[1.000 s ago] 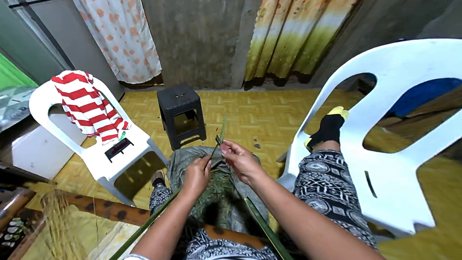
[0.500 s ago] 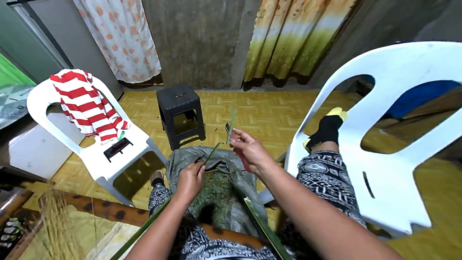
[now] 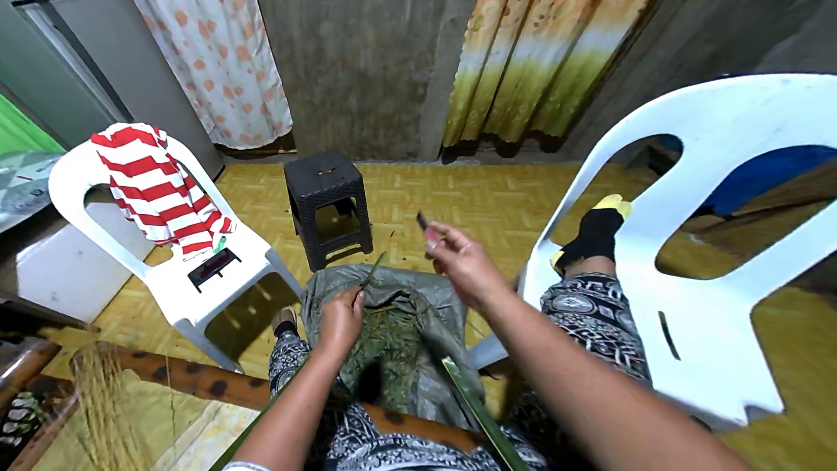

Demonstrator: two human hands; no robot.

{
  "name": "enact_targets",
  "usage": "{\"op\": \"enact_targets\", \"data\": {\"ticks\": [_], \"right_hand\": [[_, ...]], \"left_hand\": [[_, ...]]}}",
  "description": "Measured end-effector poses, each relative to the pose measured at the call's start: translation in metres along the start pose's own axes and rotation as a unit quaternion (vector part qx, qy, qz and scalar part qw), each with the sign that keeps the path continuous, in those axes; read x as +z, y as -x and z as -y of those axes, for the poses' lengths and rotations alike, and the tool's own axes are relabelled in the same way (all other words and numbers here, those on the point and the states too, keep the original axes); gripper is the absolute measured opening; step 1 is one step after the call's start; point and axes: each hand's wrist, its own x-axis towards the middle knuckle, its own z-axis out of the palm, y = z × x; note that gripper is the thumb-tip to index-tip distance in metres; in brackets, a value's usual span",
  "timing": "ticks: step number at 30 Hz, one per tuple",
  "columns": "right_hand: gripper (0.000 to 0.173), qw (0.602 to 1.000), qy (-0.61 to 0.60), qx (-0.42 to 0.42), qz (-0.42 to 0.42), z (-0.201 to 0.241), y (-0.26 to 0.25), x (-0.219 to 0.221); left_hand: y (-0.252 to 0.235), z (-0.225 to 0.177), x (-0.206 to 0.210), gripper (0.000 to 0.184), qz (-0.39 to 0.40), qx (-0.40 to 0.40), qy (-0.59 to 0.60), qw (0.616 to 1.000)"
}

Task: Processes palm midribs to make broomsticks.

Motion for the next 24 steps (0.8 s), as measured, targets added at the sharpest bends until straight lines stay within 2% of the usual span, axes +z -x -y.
{"op": "enact_targets", "data": {"ticks": [4,7,14,24], "right_hand": [[0.042,0.988,0.068,0.056,0.130,-0.014,0.024,0.031],[0.040,0.979,0.092,0.060,0.174,-0.019,0.033,0.042],[0.041,0.977,0.095,0.063,0.181,-0.024,0.028,0.042],[0.045,0.966,0.220,0.001,0.138,-0.022,0.026,0.034]], "left_hand": [[-0.009,-0.021,-0.001,0.036,0.012,-0.008,-0.029,0.999],[-0.014,-0.032,-0.001,0.035,0.015,-0.004,-0.058,0.998],[-0.017,-0.043,0.003,0.031,0.017,0.001,-0.092,0.996],[-0.013,-0.036,0.004,0.037,0.032,0.034,-0.057,0.997]]}}
